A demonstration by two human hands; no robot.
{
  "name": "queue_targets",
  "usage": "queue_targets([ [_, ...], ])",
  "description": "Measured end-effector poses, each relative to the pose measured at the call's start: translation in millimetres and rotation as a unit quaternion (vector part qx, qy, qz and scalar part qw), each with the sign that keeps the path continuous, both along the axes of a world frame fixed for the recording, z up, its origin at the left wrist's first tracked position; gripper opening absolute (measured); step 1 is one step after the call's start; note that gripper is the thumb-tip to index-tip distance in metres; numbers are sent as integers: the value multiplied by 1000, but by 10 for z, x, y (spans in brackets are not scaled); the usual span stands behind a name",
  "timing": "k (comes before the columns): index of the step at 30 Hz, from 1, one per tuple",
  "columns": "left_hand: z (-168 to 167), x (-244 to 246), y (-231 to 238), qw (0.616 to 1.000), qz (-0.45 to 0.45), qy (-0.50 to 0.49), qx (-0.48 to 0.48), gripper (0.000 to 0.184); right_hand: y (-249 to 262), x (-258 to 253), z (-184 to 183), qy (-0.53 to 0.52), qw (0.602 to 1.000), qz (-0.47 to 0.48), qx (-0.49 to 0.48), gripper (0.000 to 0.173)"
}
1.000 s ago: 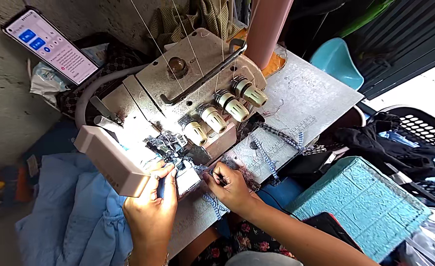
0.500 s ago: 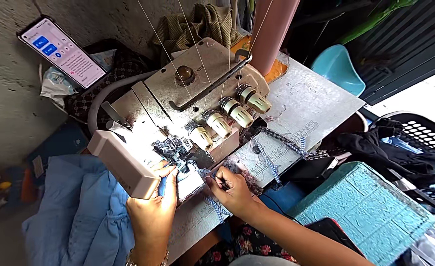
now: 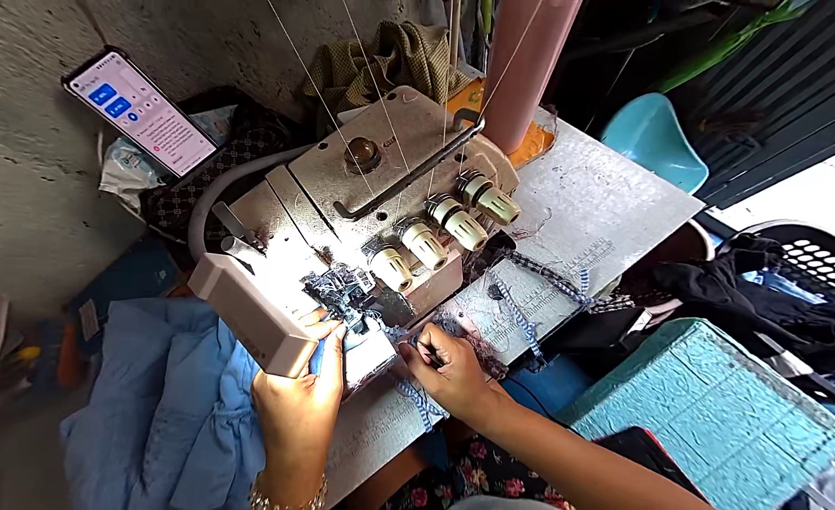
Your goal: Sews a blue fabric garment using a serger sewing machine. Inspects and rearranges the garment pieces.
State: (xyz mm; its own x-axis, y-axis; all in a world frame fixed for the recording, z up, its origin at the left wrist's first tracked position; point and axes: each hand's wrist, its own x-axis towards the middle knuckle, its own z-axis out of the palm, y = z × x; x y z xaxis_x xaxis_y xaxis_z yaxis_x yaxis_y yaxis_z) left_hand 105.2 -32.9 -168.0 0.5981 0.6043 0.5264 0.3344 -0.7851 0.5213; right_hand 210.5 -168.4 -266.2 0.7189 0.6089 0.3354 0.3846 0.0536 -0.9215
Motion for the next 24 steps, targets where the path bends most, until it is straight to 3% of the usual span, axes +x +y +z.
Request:
queue_targets([
  [24,-19,28,100,1000,12,5,12,18,-2,-5,-3,-10,1000,-8,3,27],
])
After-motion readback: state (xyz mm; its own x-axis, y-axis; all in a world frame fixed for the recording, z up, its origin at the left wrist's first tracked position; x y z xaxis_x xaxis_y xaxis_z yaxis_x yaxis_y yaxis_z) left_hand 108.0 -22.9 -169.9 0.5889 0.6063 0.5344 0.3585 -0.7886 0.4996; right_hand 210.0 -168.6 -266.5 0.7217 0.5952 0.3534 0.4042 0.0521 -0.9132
